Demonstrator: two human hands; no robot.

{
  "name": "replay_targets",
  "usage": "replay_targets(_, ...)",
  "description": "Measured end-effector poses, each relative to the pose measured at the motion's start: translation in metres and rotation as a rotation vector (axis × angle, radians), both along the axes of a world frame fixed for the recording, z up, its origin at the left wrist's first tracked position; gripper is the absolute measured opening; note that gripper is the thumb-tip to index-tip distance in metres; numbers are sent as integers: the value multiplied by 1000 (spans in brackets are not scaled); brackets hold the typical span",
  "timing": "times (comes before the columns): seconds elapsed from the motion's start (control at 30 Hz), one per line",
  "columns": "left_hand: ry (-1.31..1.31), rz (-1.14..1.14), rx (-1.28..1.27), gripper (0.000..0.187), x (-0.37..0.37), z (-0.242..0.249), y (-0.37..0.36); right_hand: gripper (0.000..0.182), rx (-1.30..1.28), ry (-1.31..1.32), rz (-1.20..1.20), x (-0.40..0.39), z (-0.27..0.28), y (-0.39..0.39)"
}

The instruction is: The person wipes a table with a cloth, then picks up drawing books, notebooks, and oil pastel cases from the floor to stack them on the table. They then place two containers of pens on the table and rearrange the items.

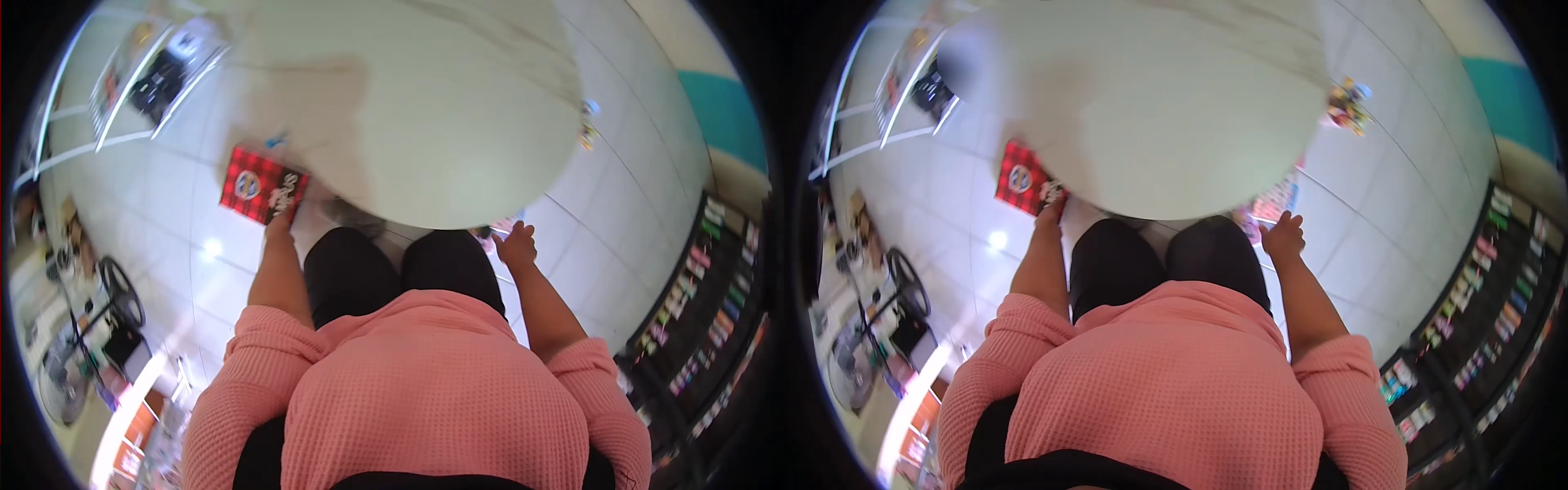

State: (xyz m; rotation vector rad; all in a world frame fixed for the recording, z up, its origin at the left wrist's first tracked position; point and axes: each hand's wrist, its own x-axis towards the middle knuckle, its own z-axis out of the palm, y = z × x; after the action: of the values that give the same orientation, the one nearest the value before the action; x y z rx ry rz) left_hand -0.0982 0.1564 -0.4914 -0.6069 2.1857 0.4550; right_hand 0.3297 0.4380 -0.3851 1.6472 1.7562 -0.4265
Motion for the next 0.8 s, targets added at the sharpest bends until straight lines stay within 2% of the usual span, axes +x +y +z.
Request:
replay_targets(0.03, 2, 179, 103, 57, -8, -54, -42, 56, -52, 52, 134, -10, 5, -3)
replay_targets(0.07, -84, 412, 472, 47, -8, -80, -65, 52, -58, 131, 128, -31, 19, -11)
replay_targets(0.1, -39, 449, 522, 49, 2, -52, -56, 48, -75, 282, 251, -33, 0, -21)
replay_targets(0.13, -15, 496, 203, 54, 1, -39, -51, 45, -89, 429, 368, -36, -19, -29)
replay_targets(0.17, -107, 608, 270, 58, 0, -20, -48, 45, -91, 433, 386, -57, -16, -33)
replay_targets(0.2, -203, 714, 339, 62, -2, -3, -43, 40, -146, 450, 518, -94, -3, -41)
replay_targets(0.23, -205, 724, 342, 62, -2, 12, -33, 35, -201, 462, 646, -127, 10, -50)
replay_targets(0.3, -182, 918, 373, 62, -1, 31, -18, 34, -385, 573, 601, -179, 25, -64)
replay_targets(0.33, -185, 928, 374, 62, 2, 21, -27, 33, -422, 656, 563, -194, 16, -76)
replay_targets(0.4, -163, 934, 676, 73, 11, -8, -47, 33, -461, 734, 538, -223, 10, -97)
replay_targets(0.43, -108, 905, 868, 56, 13, 2, -48, 33, -488, 793, 528, -238, 16, -105)
replay_targets(0.47, -105, 910, 875, 56, 13, 5, -49, 34, -512, 855, 519, -250, 22, -111)
replay_targets(0.53, -36, 957, 1136, 42, 9, 11, -53, 34, -567, 884, 475, -265, 32, -124)
replay_targets(0.57, -97, 879, 1207, 34, 1, 15, -59, 34, -621, 914, 421, -270, 39, -130)
replay_targets(0.6, -96, 871, 1214, 34, -5, 21, -65, 34, -613, 921, 422, -274, 46, -134)
replay_targets(0.67, -8, 669, 1217, 35, -17, 67, -68, 35, -718, 920, 305, -281, 64, -139)
replay_targets(0.73, -11, 871, 1136, 34, -25, 108, -79, 39, -655, 952, 282, -280, 82, -146)
replay_targets(0.8, -56, 926, 1181, 33, -30, 141, -89, 46, -813, 953, 125, -282, 103, -143)
